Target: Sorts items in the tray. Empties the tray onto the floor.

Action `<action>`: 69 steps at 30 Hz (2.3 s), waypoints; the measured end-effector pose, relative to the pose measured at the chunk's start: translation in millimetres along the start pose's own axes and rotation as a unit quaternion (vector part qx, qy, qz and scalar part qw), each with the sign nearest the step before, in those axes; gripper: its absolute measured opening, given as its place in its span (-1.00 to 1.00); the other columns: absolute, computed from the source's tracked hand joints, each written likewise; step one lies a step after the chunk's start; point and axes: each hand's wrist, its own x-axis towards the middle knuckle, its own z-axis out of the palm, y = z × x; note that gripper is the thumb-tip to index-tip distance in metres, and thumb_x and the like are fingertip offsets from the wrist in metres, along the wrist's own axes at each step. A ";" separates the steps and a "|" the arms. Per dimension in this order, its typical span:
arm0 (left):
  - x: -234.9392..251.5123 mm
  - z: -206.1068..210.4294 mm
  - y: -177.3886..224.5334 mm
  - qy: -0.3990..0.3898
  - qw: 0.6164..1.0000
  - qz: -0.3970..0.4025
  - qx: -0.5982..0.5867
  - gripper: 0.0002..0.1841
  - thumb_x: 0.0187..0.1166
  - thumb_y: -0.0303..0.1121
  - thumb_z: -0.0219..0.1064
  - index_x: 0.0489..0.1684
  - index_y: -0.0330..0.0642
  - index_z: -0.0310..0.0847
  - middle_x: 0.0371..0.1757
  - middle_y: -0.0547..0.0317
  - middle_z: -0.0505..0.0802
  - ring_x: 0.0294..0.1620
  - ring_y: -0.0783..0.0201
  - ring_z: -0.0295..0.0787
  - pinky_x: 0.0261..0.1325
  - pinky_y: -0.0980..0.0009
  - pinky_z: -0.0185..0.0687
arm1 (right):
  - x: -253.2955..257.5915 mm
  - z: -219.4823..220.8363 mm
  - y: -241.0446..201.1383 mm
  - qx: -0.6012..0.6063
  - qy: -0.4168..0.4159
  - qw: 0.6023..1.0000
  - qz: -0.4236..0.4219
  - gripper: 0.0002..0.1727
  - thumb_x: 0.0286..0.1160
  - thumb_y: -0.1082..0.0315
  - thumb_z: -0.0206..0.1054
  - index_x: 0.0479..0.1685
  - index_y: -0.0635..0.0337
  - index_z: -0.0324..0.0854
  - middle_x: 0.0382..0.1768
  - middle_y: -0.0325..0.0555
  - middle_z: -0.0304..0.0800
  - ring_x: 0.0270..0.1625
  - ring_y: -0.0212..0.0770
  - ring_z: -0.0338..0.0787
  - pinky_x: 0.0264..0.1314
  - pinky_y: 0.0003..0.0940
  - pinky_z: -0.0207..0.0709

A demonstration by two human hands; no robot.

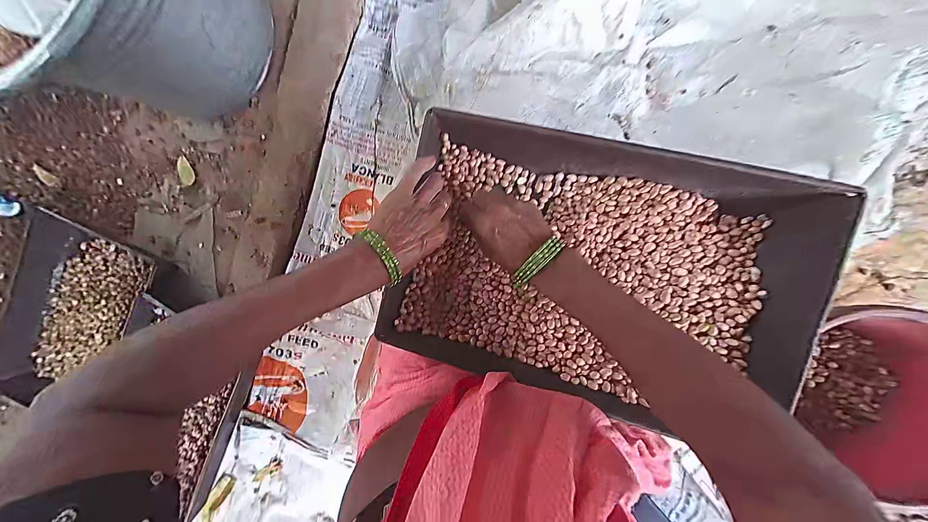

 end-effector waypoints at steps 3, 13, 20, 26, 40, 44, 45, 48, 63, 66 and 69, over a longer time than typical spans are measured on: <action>4.8 -4.5 1.6 -0.020 1.000 -0.010 0.013 -0.74 0.56 -0.75 0.12 -0.12 -0.42 0.77 0.03 -0.24 0.84 0.34 -0.26 0.63 0.75 -0.26 -0.08 | 1.9 -4.8 -6.7 -0.025 -0.033 0.999 0.024 -0.68 0.71 0.54 0.10 0.30 0.36 0.64 0.12 0.29 0.72 0.19 0.34 0.78 -0.09 0.16 0.69; -1.8 -9.8 5.8 0.176 0.976 -0.040 -0.120 -0.70 0.65 -0.23 0.18 -0.15 -0.25 0.78 -0.02 -0.14 0.84 0.34 -0.26 0.61 0.65 -0.31 -0.07 | -48.0 -16.9 17.8 0.693 0.067 0.681 0.228 -0.79 0.75 0.39 -0.14 -0.05 0.14 0.43 -0.26 -0.22 0.82 -0.31 -0.33 0.85 -0.14 -0.36 0.76; -44.4 -6.8 37.9 0.108 0.955 0.011 -0.276 -0.76 0.70 -0.30 0.27 -0.10 -0.27 0.82 -0.12 -0.20 0.83 -0.03 -0.22 0.82 0.02 -0.12 0.68 | -101.4 -4.9 7.0 0.522 0.079 0.821 0.218 -0.69 0.84 0.28 0.07 0.03 0.15 0.75 -0.33 -0.35 0.71 -0.40 -0.51 0.63 -0.32 -0.56 0.55; -43.8 48.9 63.2 0.119 0.970 0.016 -0.212 -0.89 0.54 -0.51 0.37 -0.17 -0.32 0.82 -0.12 -0.18 0.87 -0.04 -0.16 0.86 0.00 0.03 0.72 | -110.8 32.2 -1.7 0.040 0.164 0.985 0.040 -0.78 0.59 0.32 0.32 -0.20 0.30 0.80 -0.33 0.14 0.73 -0.28 0.16 0.83 -0.43 -0.01 0.68; -46.9 -1.8 79.3 0.226 0.919 -0.030 -0.323 -0.70 0.56 -0.16 0.30 -0.24 -0.22 0.81 -0.25 -0.10 0.88 -0.16 -0.07 0.87 -0.03 0.04 0.74 | -129.9 -6.6 -10.5 0.589 0.058 0.777 0.216 -0.82 0.65 0.34 0.09 -0.09 0.18 0.58 -0.36 -0.33 0.68 -0.40 -0.51 0.65 -0.28 -0.58 0.57; -36.2 -30.8 79.3 0.267 0.885 -0.046 -0.379 -0.48 0.62 0.10 0.30 0.27 -0.13 0.79 0.07 -0.07 0.90 0.03 -0.01 0.87 0.13 -0.05 0.75 | -163.0 -8.4 4.9 0.787 0.025 0.588 0.188 -0.51 0.77 0.18 -0.29 -0.15 0.10 0.62 -0.18 -0.23 0.87 -0.20 -0.33 0.85 -0.11 -0.39 0.76; -30.7 -28.8 72.4 0.257 0.886 -0.056 -0.382 -0.51 0.65 0.03 0.30 0.29 -0.16 0.77 0.11 -0.11 0.88 0.07 -0.06 0.86 0.15 -0.10 0.72 | -178.1 -18.5 6.7 0.769 0.046 0.603 0.206 -0.51 0.78 0.14 -0.29 -0.19 0.04 0.62 -0.23 -0.31 0.85 -0.24 -0.40 0.82 -0.17 -0.45 0.73; -0.5 -18.3 56.4 0.219 0.892 -0.051 -0.391 -0.71 0.68 -0.28 0.26 0.12 -0.21 0.83 0.07 -0.11 0.88 0.12 -0.10 0.83 0.22 -0.11 0.68 | -244.2 -43.6 33.8 0.646 0.195 0.688 0.265 -0.54 0.82 0.03 -0.13 -0.21 -0.11 0.71 -0.31 -0.49 0.85 -0.30 -0.53 0.79 -0.24 -0.56 0.70; 96.0 -11.2 68.5 0.033 0.945 0.004 -0.326 -0.78 0.67 -0.43 0.31 0.11 -0.38 0.73 0.14 -0.30 0.80 0.26 -0.25 0.74 0.43 -0.15 0.54 | -341.3 -60.0 90.7 0.182 0.233 0.877 0.379 -0.48 0.71 0.01 0.09 0.29 0.25 0.69 0.45 0.10 0.66 0.53 0.01 0.61 0.57 0.11 0.43; 84.5 -14.6 67.7 -0.023 0.944 -0.035 -0.328 -0.74 0.70 -0.33 0.32 0.11 -0.37 0.70 0.15 -0.26 0.81 0.23 -0.21 0.77 0.37 -0.18 0.58 | -286.2 -49.5 68.9 0.198 0.227 0.914 0.271 -0.68 0.69 0.26 0.21 0.16 0.27 0.73 0.13 0.04 0.81 0.12 -0.15 0.84 0.23 -0.09 0.73; 58.1 -13.4 60.1 -0.034 0.932 -0.090 -0.349 -0.76 0.64 -0.27 0.39 0.00 -0.28 0.74 0.03 -0.14 0.83 0.00 -0.13 0.82 0.05 -0.23 0.67 | -229.8 -15.4 47.3 0.105 0.224 0.959 0.141 -0.77 0.58 0.37 0.32 -0.01 0.27 0.83 -0.04 0.10 0.87 0.12 0.08 0.85 0.24 -0.03 0.70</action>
